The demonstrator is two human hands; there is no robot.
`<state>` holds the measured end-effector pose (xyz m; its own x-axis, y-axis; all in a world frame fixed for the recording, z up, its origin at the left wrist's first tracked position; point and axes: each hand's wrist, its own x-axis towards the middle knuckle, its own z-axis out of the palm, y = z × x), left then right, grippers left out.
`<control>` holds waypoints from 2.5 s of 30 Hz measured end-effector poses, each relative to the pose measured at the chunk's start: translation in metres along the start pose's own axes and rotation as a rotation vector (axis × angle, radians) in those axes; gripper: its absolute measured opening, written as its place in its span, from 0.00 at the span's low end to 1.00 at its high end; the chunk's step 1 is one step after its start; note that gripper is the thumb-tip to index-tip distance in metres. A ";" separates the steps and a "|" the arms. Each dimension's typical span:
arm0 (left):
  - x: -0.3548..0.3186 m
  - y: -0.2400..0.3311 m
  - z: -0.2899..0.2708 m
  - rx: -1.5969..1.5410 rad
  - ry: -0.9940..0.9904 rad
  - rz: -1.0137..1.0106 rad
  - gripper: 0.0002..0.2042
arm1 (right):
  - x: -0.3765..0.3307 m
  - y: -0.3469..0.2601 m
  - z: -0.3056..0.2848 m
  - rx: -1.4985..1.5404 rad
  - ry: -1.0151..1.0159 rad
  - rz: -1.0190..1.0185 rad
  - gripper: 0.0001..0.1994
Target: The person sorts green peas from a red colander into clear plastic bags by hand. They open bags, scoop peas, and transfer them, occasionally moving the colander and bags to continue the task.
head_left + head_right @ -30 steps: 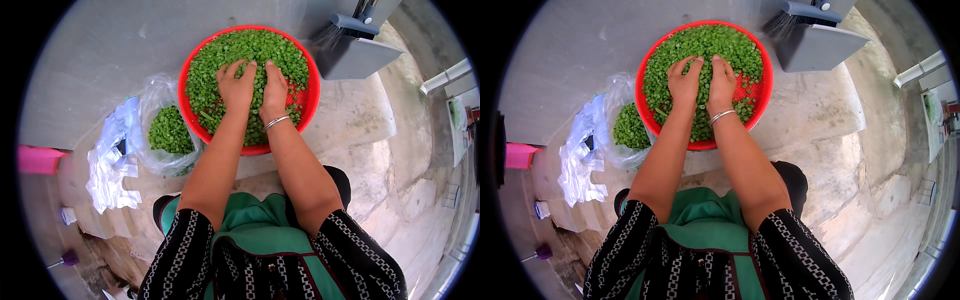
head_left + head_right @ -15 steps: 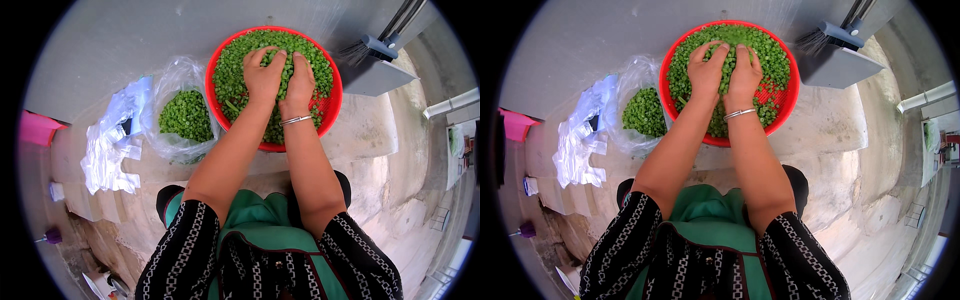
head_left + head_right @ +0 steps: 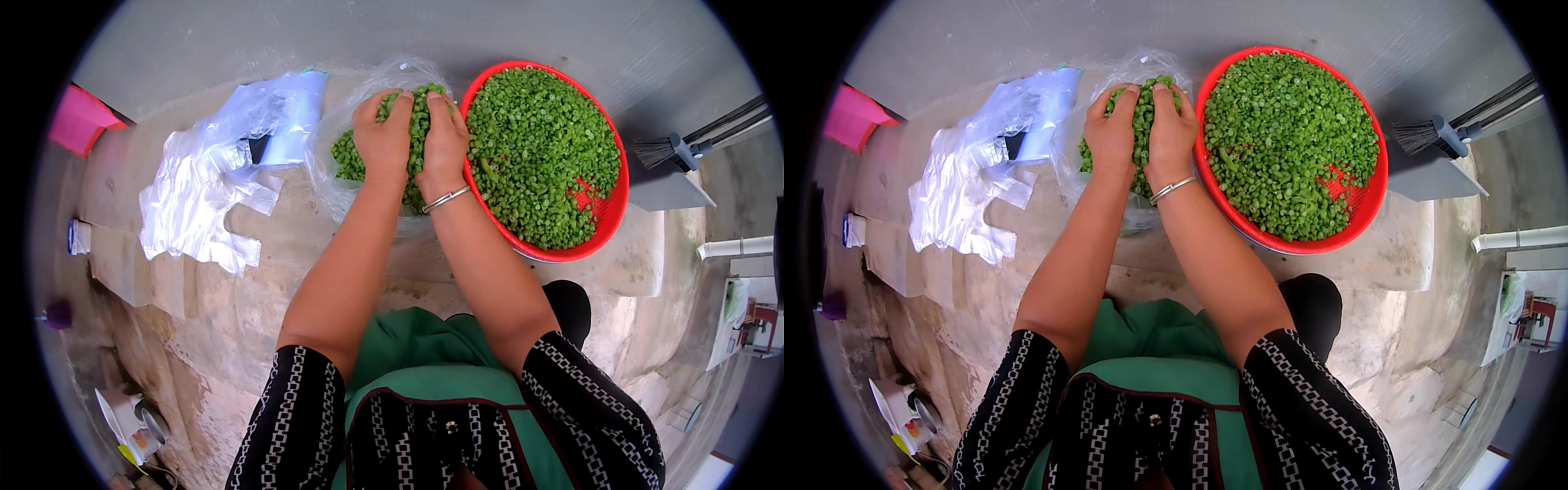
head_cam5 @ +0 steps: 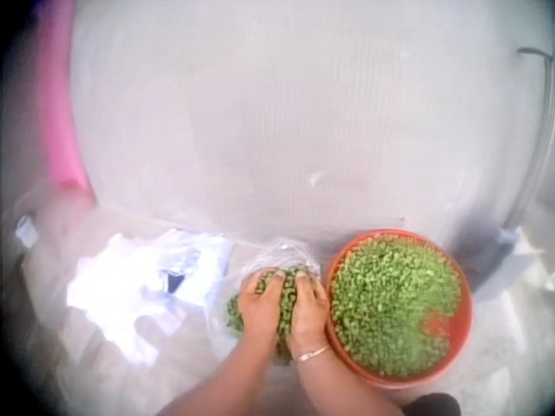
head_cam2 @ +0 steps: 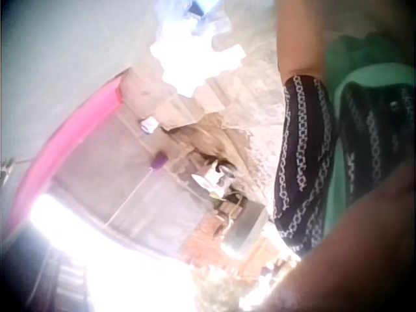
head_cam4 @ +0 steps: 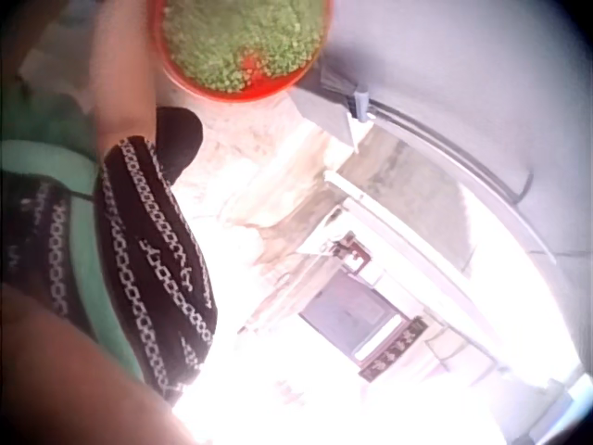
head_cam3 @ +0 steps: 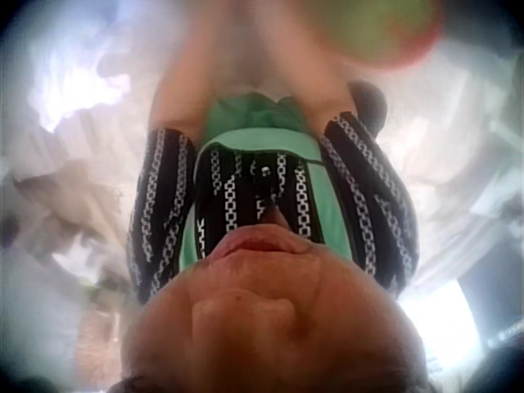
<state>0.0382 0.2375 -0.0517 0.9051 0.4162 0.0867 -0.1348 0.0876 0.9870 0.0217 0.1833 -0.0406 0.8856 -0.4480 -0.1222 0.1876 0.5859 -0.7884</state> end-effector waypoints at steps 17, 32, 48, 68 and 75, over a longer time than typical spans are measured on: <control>0.018 -0.027 -0.084 1.195 -0.536 0.062 0.23 | -0.009 0.035 -0.041 -1.585 -0.514 -0.456 0.20; -0.032 0.009 0.075 0.439 -0.695 0.281 0.18 | 0.091 -0.190 -0.192 -1.145 0.172 -0.688 0.15; -0.073 -0.028 0.224 0.485 -0.435 0.193 0.28 | 0.129 -0.143 -0.200 -0.420 0.289 -0.211 0.21; -0.099 0.010 0.218 -0.106 -0.369 -0.104 0.25 | 0.086 -0.164 -0.144 -0.034 0.314 -0.310 0.12; -0.073 0.023 0.174 -0.263 -0.339 -0.015 0.20 | 0.058 -0.150 -0.096 -0.006 0.161 -0.354 0.12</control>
<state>0.0391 0.0517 -0.0115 0.9831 0.0961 0.1557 -0.1794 0.3372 0.9242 0.0043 0.0046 0.0128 0.6888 -0.7220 0.0654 0.4665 0.3724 -0.8023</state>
